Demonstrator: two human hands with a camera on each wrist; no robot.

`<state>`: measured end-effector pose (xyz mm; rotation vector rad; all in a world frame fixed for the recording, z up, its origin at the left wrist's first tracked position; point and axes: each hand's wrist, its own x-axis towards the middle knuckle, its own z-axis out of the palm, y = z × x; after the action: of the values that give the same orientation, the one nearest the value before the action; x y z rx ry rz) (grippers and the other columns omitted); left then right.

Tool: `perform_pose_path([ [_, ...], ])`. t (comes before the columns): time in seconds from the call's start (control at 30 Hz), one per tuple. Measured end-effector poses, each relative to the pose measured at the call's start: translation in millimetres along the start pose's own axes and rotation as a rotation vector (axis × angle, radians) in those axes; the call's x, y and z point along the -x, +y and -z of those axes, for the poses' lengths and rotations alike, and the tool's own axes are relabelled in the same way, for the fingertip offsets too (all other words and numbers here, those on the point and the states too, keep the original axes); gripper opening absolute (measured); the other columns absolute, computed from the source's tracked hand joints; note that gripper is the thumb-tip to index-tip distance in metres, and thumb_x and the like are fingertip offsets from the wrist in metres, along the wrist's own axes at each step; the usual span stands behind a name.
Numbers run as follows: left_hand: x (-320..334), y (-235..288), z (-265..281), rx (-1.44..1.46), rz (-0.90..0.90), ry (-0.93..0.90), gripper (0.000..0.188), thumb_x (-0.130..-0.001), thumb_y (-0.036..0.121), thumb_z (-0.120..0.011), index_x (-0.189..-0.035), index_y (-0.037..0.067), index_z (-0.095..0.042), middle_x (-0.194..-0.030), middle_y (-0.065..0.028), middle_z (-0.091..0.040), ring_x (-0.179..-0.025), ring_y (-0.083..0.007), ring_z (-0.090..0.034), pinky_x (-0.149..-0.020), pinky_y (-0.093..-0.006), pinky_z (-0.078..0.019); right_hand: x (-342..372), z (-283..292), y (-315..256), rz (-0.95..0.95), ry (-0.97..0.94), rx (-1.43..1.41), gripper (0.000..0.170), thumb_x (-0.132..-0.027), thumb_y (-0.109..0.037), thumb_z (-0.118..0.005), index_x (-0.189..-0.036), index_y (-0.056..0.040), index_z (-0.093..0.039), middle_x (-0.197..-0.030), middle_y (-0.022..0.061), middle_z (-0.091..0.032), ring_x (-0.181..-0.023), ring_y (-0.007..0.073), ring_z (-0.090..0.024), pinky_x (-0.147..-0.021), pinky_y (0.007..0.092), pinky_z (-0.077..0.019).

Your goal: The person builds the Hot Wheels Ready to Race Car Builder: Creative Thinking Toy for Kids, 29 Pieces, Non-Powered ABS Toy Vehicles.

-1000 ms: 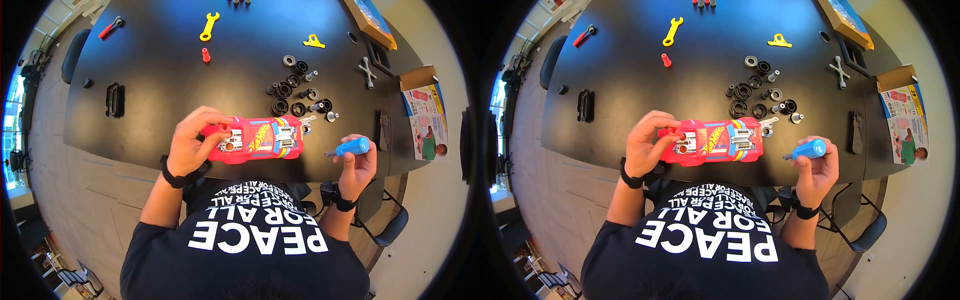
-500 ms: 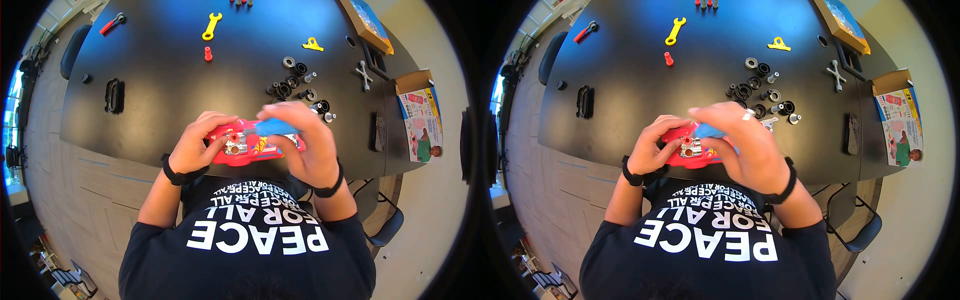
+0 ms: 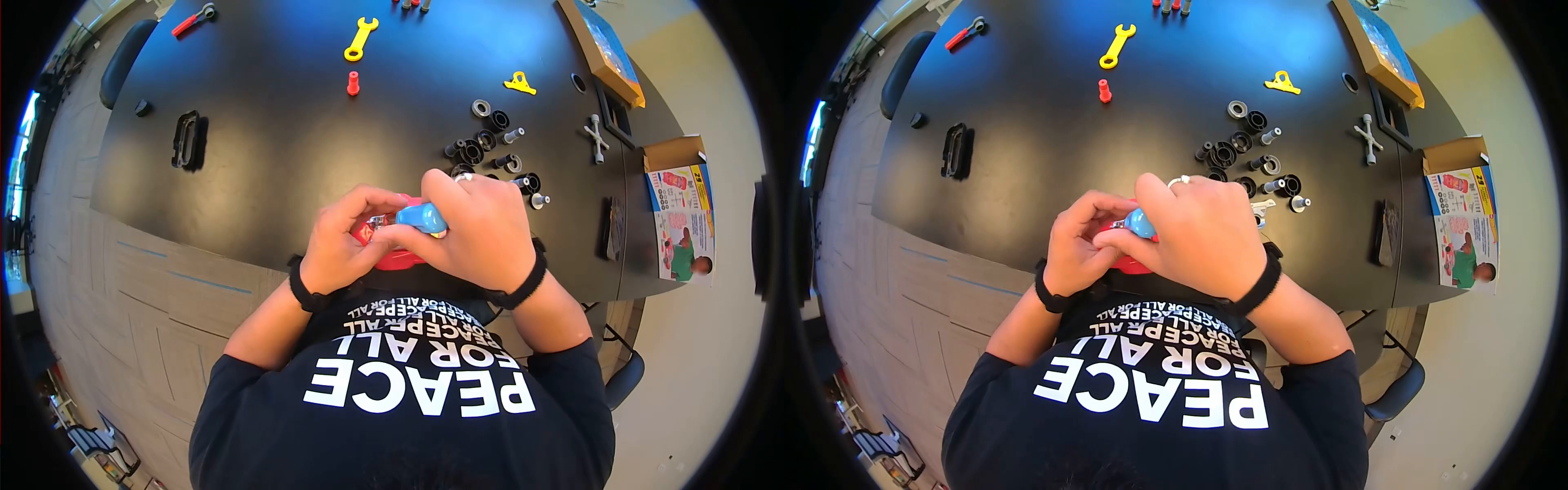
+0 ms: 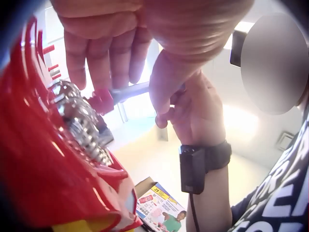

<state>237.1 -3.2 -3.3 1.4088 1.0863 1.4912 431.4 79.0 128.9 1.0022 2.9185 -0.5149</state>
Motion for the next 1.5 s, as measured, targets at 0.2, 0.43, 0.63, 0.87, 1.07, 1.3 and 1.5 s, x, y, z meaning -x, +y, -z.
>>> perform_pose_path([
  [0.2, -1.5, -10.4, 13.0, -0.107, 0.018, -0.174, 0.028, -0.098, -0.005, -0.072, -0.126, 0.000, -0.070, -0.107, -0.0105, -0.079, -0.091, -0.0181, -0.075, -0.083, -0.0318, -0.0597, -12.6, -12.9, 4.4, 0.429, 0.326, -0.217, 0.034, -0.091, -0.024, -0.082, -0.109, -0.0056, -0.060, -0.120, 0.0148, -0.065, -0.083, 0.0325, -0.072, -0.070, 0.0420, -0.0599],
  [0.43, -7.5, -0.2, 5.7, -0.047, 0.020, -0.090, 0.023, -0.097, -0.013, -0.064, -0.113, 0.000, -0.074, -0.096, -0.0095, -0.075, -0.083, -0.0170, -0.072, -0.075, -0.0316, -0.0585, -16.0, 6.1, -14.7, 0.028, -0.070, 0.124, 0.042, -0.087, -0.022, -0.086, -0.123, -0.0088, -0.068, -0.118, 0.0117, -0.067, -0.090, 0.0352, -0.073, -0.069, 0.0412, -0.0602],
  [0.63, -11.0, 1.2, 19.7, -0.111, -0.047, -0.280, 0.025, -0.096, -0.015, -0.063, -0.113, -0.001, -0.075, -0.097, -0.0095, -0.075, -0.083, -0.0169, -0.071, -0.075, -0.0310, -0.0572, -10.0, 2.8, -2.2, 0.358, 0.127, 0.060, 0.039, -0.093, -0.036, -0.082, -0.118, -0.0103, -0.067, -0.109, 0.0086, -0.066, -0.080, 0.0292, -0.072, -0.059, 0.0416, -0.0556],
  [0.87, -5.5, -7.8, 19.9, -0.076, 0.041, -0.181, 0.031, -0.090, -0.012, -0.070, -0.119, -0.001, -0.073, -0.100, -0.0118, -0.075, -0.084, -0.0201, -0.071, -0.076, -0.0319, -0.0561, -11.8, 9.2, -13.0, 0.417, 0.283, -0.013, 0.031, -0.097, -0.034, -0.075, -0.109, -0.0084, -0.063, -0.099, 0.0116, -0.064, -0.076, 0.0266, -0.073, -0.057, 0.0389, -0.0577],
  [1.07, -9.8, -6.6, 12.6, -0.128, -0.123, -0.167, 0.029, -0.091, -0.008, -0.075, -0.119, 0.000, -0.074, -0.101, -0.0114, -0.076, -0.083, -0.0196, -0.071, -0.075, -0.0316, -0.0560, -9.6, -2.8, -2.7, 0.298, 0.203, 0.141, 0.023, -0.098, -0.029, -0.072, -0.105, -0.0093, -0.063, -0.090, 0.0107, -0.067, -0.066, 0.0259, -0.072, -0.056, 0.0388, -0.0569],
  [1.3, -8.2, -10.8, 11.6, -0.135, -0.124, -0.175, 0.031, -0.093, -0.006, -0.076, -0.122, 0.001, -0.075, -0.102, -0.0116, -0.077, -0.083, -0.0235, -0.070, -0.076, -0.0334, -0.0559, -7.2, -6.3, 0.6, 0.360, 0.309, 0.229, 0.049, -0.090, -0.053, -0.081, -0.100, -0.0081, -0.064, -0.070, 0.0056, -0.064, -0.060, 0.0252, -0.066, -0.054, 0.0386, -0.0520],
  [1.5, -5.7, -13.6, 10.4, -0.177, -0.111, -0.173, 0.035, -0.090, -0.009, -0.075, -0.124, 0.001, -0.076, -0.101, -0.0115, -0.077, -0.084, -0.0239, -0.071, -0.076, -0.0344, -0.0560, -10.3, -0.3, 0.2, 0.327, 0.293, 0.123, 0.035, -0.092, -0.041, -0.080, -0.094, -0.0101, -0.065, -0.086, 0.0058, -0.069, -0.077, 0.0222, -0.073, -0.058, 0.0376, -0.0552],
])
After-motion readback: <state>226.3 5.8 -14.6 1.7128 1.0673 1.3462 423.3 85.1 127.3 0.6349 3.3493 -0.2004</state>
